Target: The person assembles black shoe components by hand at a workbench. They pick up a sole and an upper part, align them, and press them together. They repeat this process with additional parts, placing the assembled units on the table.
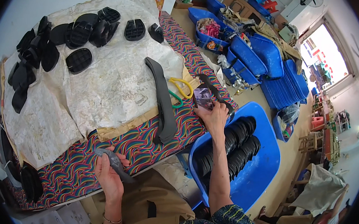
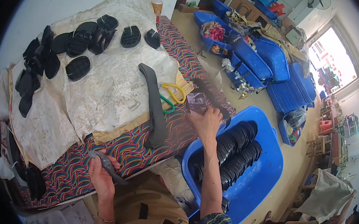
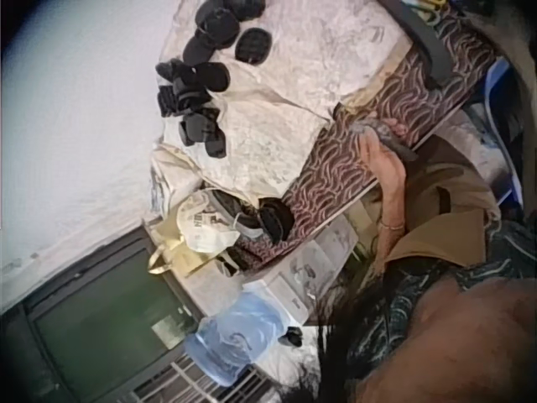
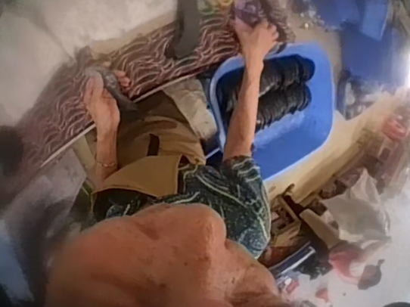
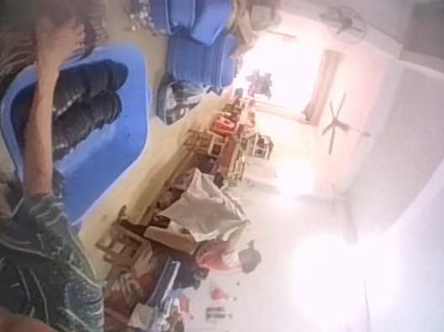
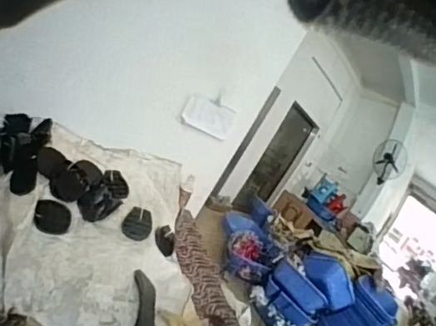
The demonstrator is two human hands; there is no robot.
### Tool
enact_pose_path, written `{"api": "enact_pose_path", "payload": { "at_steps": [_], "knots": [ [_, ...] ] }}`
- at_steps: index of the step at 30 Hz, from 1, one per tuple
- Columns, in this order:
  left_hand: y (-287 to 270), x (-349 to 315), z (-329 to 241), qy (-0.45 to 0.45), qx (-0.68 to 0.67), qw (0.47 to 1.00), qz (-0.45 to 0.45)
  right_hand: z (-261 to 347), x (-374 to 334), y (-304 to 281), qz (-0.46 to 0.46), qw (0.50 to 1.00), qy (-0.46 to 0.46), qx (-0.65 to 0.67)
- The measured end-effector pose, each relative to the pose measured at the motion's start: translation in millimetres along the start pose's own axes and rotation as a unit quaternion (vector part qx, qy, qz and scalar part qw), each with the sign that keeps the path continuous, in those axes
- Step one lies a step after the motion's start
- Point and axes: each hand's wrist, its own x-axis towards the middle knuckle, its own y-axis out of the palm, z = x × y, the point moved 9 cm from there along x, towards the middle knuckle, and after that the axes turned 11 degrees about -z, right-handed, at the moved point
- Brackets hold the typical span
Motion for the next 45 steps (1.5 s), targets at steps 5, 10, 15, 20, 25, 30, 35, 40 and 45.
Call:
{"api": "enact_pose_path", "payload": {
  "at_steps": [5, 10, 15, 20, 25, 30, 35, 40, 45],
  "knots": [
    [-2, 5, 5, -0.008, 0.013, 1.000, -0.001, -9, 1, 7, -0.019, 1.000, 0.009, 0.011],
    [-4, 8, 8, -0.017, 0.010, 1.000, 0.001, -15, 6, 13, -0.017, 1.000, 0.014, 0.004],
    [-4, 9, 8, -0.016, 0.003, 1.000, 0.009, -16, 8, 16, -0.014, 1.000, 0.023, 0.003],
    [-6, 10, 7, -0.019, 0.004, 1.000, 0.002, -14, 5, 13, -0.016, 0.999, 0.019, 0.022],
    [-7, 11, 7, -0.018, 0.000, 1.000, 0.011, -12, 5, 12, -0.004, 1.000, 0.021, 0.015],
    [-6, 11, 7, -0.019, -0.008, 1.000, 0.015, -15, 7, 16, -0.011, 1.000, 0.023, 0.015],
    [-6, 11, 6, -0.016, -0.010, 1.000, 0.021, -15, 9, 16, -0.002, 0.999, 0.033, 0.032],
    [-10, 12, 7, -0.015, -0.009, 1.000, 0.022, -18, 7, 19, -0.008, 0.998, 0.041, 0.043],
    [-11, 12, 7, -0.017, -0.014, 0.999, 0.024, -17, 5, 14, -0.024, 0.997, 0.040, 0.057]
  ]
}}
